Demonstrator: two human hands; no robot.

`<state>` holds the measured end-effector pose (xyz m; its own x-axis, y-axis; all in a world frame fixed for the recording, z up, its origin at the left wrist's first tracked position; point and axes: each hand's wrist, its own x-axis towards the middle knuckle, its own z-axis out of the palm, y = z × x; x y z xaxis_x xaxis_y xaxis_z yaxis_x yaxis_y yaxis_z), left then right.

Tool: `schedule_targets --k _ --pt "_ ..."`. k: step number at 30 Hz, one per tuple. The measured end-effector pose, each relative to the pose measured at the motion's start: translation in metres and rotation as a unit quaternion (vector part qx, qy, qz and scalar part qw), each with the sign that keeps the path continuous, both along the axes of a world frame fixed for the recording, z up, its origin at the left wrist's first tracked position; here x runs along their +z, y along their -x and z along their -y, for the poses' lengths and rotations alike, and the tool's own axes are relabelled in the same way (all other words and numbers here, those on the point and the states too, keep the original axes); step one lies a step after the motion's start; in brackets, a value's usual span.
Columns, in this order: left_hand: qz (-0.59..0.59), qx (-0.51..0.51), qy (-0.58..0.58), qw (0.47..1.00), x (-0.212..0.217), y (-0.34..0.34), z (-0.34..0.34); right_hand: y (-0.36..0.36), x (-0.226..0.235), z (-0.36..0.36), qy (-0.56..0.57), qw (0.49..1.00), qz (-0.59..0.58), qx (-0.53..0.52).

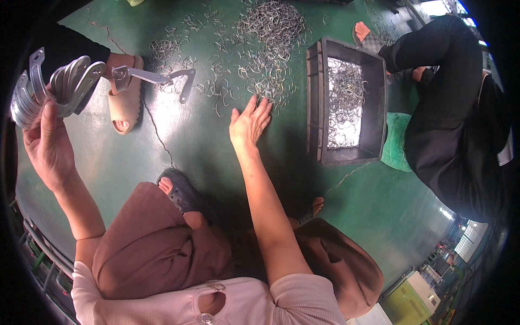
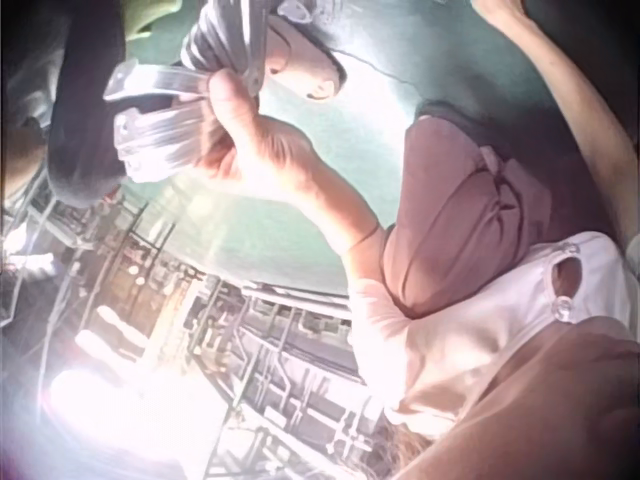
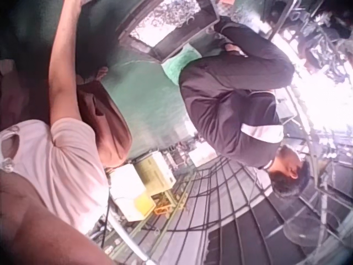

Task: The person sits on the factory floor and repeatedly picks up small metal hooks and plastic clips, attaching them to a large decorative metal tree structure. They also handle a stack of plastic clips and place them into a black tray.

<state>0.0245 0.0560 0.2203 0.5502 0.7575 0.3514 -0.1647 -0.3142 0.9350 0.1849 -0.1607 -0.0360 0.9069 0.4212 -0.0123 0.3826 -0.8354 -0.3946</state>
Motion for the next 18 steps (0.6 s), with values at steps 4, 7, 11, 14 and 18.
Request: schedule_targets --k 4,7,11,14,18 --pt "-0.012 0.003 -0.005 1.000 -0.007 0.005 -0.003 0.024 0.001 -0.004 -0.002 0.983 -0.113 0.145" --pt "-0.020 -0.003 0.000 1.000 -0.012 0.014 -0.011 -0.002 -0.009 -0.002 -0.027 0.993 -0.016 0.117" --pt "-0.040 0.025 -0.024 0.999 -0.005 0.032 -0.019 -0.059 -0.021 0.019 0.110 0.987 -0.017 0.112" --pt "-0.016 -0.003 -0.019 1.000 -0.020 0.022 -0.017 -0.064 -0.010 0.034 0.133 0.984 -0.086 0.080" --pt "-0.023 0.003 -0.031 0.999 -0.011 0.031 -0.021 -0.038 0.014 0.028 0.132 0.971 -0.165 0.115"
